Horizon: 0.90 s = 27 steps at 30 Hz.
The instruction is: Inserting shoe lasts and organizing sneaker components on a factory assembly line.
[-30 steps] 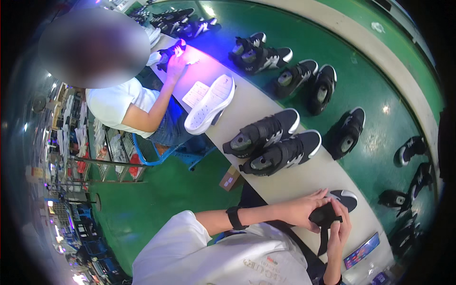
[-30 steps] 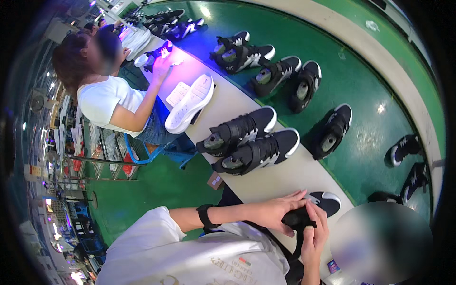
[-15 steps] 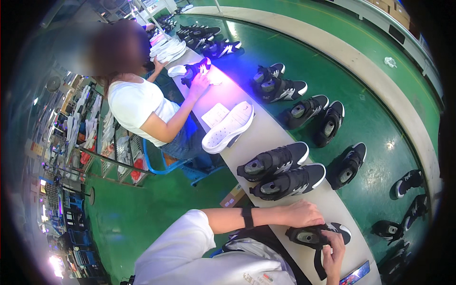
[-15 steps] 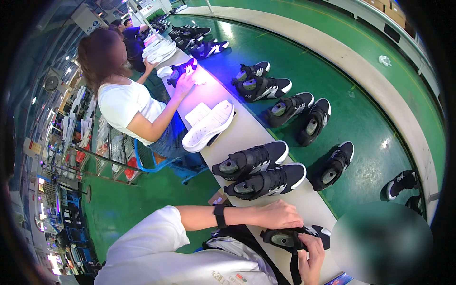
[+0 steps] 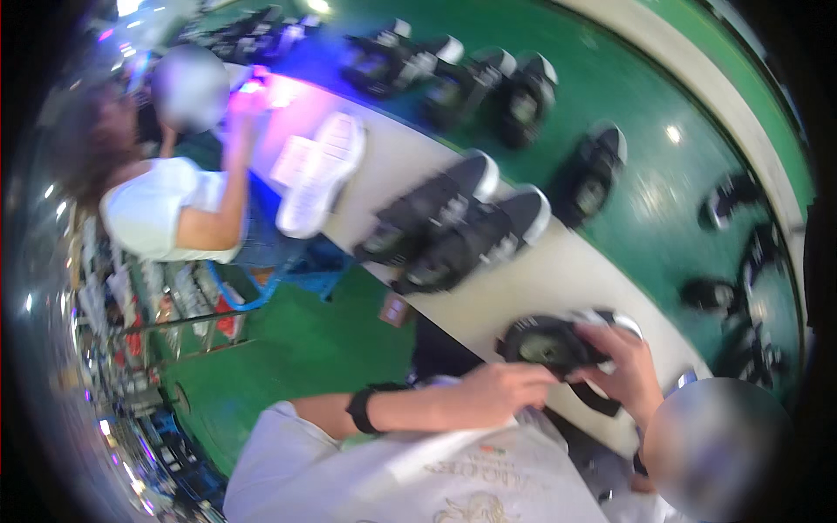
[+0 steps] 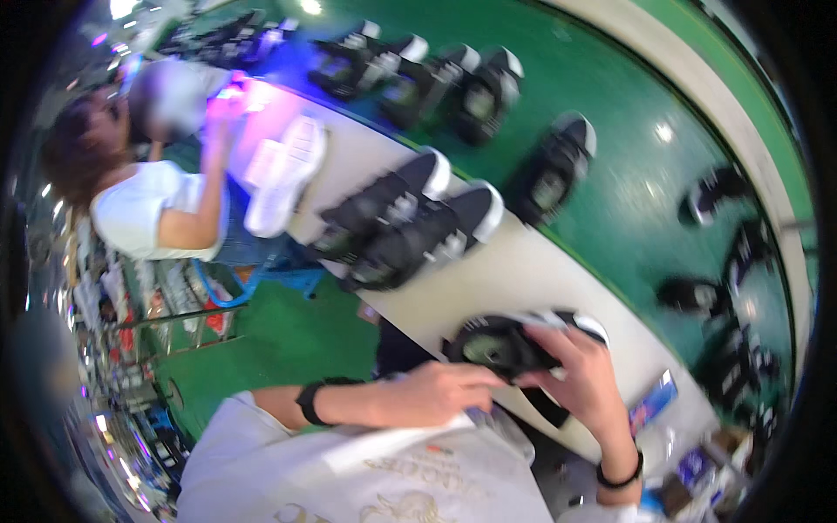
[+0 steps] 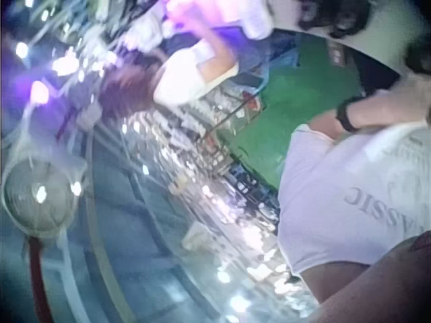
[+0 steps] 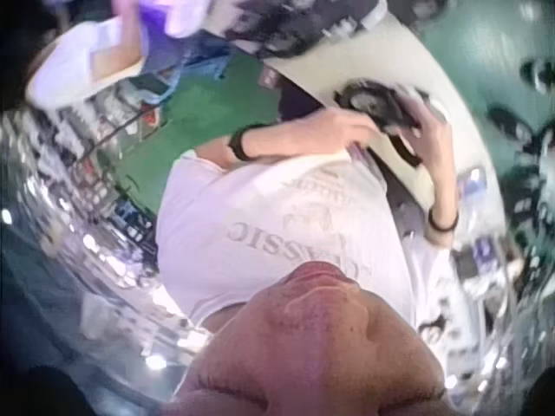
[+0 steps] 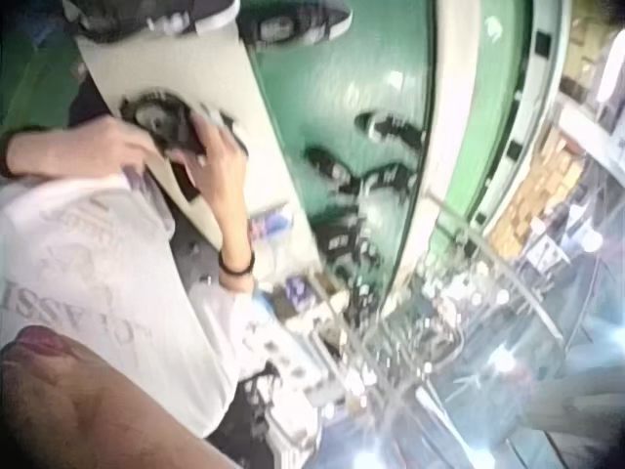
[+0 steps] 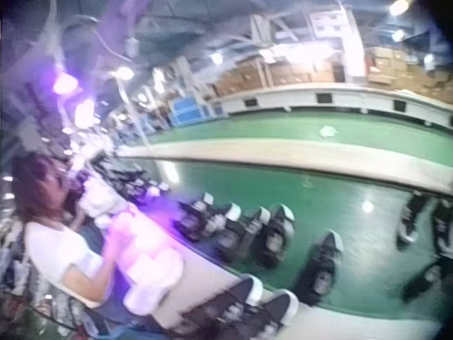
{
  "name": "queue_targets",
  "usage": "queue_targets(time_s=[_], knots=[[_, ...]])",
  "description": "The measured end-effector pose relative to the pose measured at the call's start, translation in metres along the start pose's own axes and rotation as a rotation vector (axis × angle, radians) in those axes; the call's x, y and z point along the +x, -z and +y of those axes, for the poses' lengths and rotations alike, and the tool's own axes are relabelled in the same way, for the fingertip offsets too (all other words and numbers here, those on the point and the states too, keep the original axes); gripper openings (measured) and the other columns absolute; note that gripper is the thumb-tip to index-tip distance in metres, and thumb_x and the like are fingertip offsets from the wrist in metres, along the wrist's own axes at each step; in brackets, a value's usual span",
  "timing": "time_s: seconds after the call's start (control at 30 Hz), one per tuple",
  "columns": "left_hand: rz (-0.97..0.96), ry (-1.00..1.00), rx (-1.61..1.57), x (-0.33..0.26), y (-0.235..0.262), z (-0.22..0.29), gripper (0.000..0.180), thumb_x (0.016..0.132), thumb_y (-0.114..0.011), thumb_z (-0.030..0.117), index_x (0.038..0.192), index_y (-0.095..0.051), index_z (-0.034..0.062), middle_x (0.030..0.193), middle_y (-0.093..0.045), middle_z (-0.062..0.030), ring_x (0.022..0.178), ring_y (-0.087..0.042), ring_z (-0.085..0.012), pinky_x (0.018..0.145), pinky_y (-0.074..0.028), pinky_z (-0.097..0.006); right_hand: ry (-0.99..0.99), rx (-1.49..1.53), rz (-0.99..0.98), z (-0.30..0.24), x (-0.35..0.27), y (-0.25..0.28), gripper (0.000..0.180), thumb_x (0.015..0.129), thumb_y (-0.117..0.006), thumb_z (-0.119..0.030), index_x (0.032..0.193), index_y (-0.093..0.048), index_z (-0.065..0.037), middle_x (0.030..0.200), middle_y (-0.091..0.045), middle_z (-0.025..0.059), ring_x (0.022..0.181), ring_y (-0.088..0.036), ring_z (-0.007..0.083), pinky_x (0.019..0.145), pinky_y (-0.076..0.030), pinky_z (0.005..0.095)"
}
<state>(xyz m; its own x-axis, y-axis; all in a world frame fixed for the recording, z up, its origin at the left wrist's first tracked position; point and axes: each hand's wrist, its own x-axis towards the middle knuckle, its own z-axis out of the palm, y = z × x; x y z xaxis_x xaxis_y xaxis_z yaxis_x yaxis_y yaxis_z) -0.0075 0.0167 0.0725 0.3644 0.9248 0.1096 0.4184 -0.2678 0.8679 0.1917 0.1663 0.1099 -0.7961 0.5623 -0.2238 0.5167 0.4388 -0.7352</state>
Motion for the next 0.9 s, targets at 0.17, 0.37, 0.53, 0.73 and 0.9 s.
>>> queue_targets(time_s=[0.17, 0.37, 0.53, 0.73, 0.9], knots=[[-0.257, -0.062, -0.09, 0.018, 0.036, -0.004, 0.009, 0.074, -0.064, 0.002, 0.082, -0.069, 0.0039, 0.12, -0.066, -0.0104, 0.104, -0.067, -0.0275, 0.084, -0.058, -0.035, 0.151, -0.128, 0.171, -0.003, -0.003, -0.014, 0.066, 0.065, -0.085, -0.021, 0.124, -0.06, -0.008, 0.1, -0.068, 0.0069, 0.093, -0.064, 0.0269, 0.082, -0.05, 0.0368], [0.145, -0.103, 0.294, 0.055, 0.024, -0.013, 0.042, 0.066, -0.086, 0.025, 0.101, -0.069, 0.0099, 0.114, -0.062, -0.0053, 0.094, -0.061, -0.0268, 0.07, -0.053, -0.037, 0.124, -0.02, 0.13, -0.009, -0.004, -0.02, 0.063, 0.071, -0.08, -0.01, 0.127, -0.052, -0.005, 0.106, -0.065, 0.0089, 0.101, -0.062, 0.0287, 0.084, -0.048, 0.0399], [0.203, -0.134, 0.242, 0.056, 0.027, -0.023, 0.033, 0.058, -0.087, 0.006, 0.085, -0.069, 0.0081, 0.087, -0.068, -0.0055, 0.072, -0.062, -0.0249, 0.061, -0.049, -0.036, 0.114, 0.214, 0.187, 0.012, -0.029, -0.003, 0.056, 0.079, -0.067, 0.009, 0.133, -0.058, -0.005, 0.128, -0.063, 0.0136, 0.107, -0.062, 0.0311, 0.089, -0.052, 0.04], [0.276, -0.188, 0.137, 0.057, 0.023, -0.028, 0.028, 0.057, -0.086, -0.002, 0.075, -0.066, 0.0051, 0.071, -0.064, -0.0074, 0.064, -0.061, -0.022, 0.059, -0.05, -0.033, -0.085, 0.56, 0.098, 0.011, -0.061, 0.01, 0.05, 0.08, -0.071, 0.005, 0.129, -0.063, -0.001, 0.12, -0.069, 0.0126, 0.09, -0.067, 0.0224, 0.076, -0.053, 0.0325], [0.312, -0.223, 0.117, 0.056, 0.022, -0.031, 0.029, 0.056, -0.087, -0.003, 0.073, -0.066, 0.0058, 0.071, -0.064, -0.0062, 0.063, -0.061, -0.0207, 0.057, -0.05, -0.03, 0.169, 0.667, 0.142, 0.004, -0.046, -0.007, 0.036, 0.081, -0.078, -0.007, 0.114, -0.069, 0.001, 0.112, -0.07, 0.0132, 0.078, -0.065, 0.0209, 0.071, -0.051, 0.0308]])
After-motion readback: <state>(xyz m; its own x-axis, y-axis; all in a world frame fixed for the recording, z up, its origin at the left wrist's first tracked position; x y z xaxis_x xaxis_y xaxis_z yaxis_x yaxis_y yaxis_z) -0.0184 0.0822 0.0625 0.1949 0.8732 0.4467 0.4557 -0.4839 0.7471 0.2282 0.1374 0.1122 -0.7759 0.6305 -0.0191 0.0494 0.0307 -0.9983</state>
